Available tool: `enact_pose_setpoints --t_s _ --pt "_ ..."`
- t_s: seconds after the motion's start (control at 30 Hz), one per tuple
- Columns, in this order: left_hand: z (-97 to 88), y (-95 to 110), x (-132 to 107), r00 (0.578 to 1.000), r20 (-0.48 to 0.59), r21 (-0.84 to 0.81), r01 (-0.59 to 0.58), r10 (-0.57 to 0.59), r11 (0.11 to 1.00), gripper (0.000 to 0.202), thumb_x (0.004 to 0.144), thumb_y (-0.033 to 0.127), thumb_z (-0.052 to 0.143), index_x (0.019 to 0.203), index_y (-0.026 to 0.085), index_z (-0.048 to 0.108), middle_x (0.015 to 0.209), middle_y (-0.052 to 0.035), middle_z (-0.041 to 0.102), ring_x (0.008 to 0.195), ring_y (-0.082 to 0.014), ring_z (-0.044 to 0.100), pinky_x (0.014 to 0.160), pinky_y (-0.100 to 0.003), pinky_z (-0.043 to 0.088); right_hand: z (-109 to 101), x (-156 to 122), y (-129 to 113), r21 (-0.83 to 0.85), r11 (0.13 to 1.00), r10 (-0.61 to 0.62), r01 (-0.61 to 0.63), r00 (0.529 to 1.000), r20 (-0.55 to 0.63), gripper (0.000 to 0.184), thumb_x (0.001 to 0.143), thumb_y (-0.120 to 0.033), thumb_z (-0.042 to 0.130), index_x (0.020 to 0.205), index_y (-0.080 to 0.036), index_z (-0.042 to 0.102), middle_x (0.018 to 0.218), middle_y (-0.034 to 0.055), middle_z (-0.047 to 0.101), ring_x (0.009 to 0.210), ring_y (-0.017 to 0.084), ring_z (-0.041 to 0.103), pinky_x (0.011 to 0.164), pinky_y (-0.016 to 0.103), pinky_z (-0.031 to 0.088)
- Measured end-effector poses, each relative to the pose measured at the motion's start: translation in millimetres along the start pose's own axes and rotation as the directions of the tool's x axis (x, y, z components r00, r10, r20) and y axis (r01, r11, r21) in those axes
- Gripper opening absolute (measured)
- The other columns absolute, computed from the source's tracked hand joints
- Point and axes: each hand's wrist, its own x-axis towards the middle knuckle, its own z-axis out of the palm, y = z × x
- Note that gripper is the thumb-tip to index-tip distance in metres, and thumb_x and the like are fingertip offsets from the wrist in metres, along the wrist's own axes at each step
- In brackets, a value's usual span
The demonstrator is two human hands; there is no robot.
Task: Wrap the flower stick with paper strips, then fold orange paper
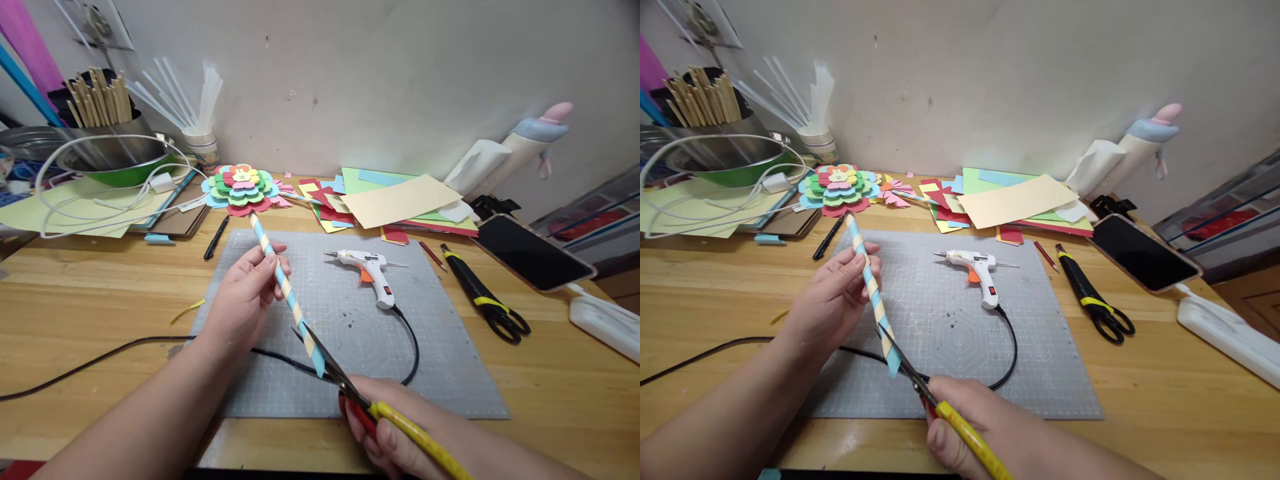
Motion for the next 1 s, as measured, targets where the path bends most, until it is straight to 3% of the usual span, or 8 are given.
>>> enact_pose_setpoints --t_s 0.23,0.4,0.57,0.73,0.9,1.0 --pt "0.5 1 0 1.000 -0.006 0.001 0.000 0.000 1.000 0.013 0.082 0.022 0.060 0.093 0.015 0.062 0.067 0.0004 0.057 0.050 -0.0055 0.046 0.045 -0.014 0.038 12 6 -2 0.103 0.994 0.029 -0.023 0.998 -0.053 0.058 0.083 -0.077 0.028 0.075 -0.020 0.036 0.058 -0.0055 0.035 0.047 0.006 0.030 0.040 0.018 0.026" --pt "0.4 1 1 1.000 -0.013 -0.006 0.009 -0.009 1.000 0.015 0.080 0.022 0.062 0.094 0.015 0.063 0.067 0.0001 0.058 0.050 -0.0056 0.046 0.046 -0.015 0.038 9 10 -4 0.077 0.997 0.029 -0.023 0.996 -0.082 0.057 0.082 -0.076 0.033 0.071 -0.021 0.034 0.056 -0.0073 0.026 0.049 0.006 0.022 0.040 0.019 0.019" --pt "0.9 1 2 1.000 -0.013 -0.010 0.009 -0.009 1.000 0.015 0.080 0.022 0.062 0.093 0.014 0.063 0.066 0.0001 0.058 0.050 -0.0056 0.046 0.046 -0.015 0.038 5 13 -2 0.014 1.000 0.005 -0.005 0.999 -0.049 0.057 0.080 -0.076 0.039 0.067 -0.021 0.032 0.056 -0.0072 0.025 0.051 0.007 0.023 0.043 0.020 0.019" --pt "-0.4 2 1 1.000 -0.001 0.000 0.005 -0.005 1.000 0.016 0.081 0.022 0.062 0.095 0.014 0.064 0.067 0.0002 0.058 0.050 -0.0054 0.046 0.046 -0.014 0.038 13 11 0 0.100 0.994 0.050 -0.035 0.986 -0.159 0.057 0.080 -0.076 0.040 0.066 -0.021 0.033 0.056 -0.0075 0.022 0.051 0.007 0.019 0.043 0.021 0.014" --pt "-0.5 2 1 1.000 -0.012 0.008 0.003 -0.003 1.000 0.017 0.079 0.023 0.063 0.094 0.014 0.064 0.066 0.0004 0.057 0.050 -0.0054 0.046 0.046 -0.015 0.038 15 11 -2 0.118 0.991 0.086 -0.067 0.982 -0.166 0.059 0.078 -0.078 0.041 0.065 -0.020 0.034 0.055 -0.0075 0.023 0.051 0.007 0.021 0.042 0.019 0.017" --pt "-1.5 2 1 1.000 -0.010 0.015 -0.005 0.005 1.000 0.017 0.080 0.023 0.063 0.095 0.015 0.064 0.067 0.0001 0.058 0.051 -0.0059 0.046 0.046 -0.015 0.038 10 8 -1 0.095 0.992 0.097 -0.087 0.990 -0.107 0.057 0.078 -0.076 0.043 0.069 -0.020 0.035 0.058 -0.0071 0.027 0.050 0.006 0.025 0.041 0.018 0.021"
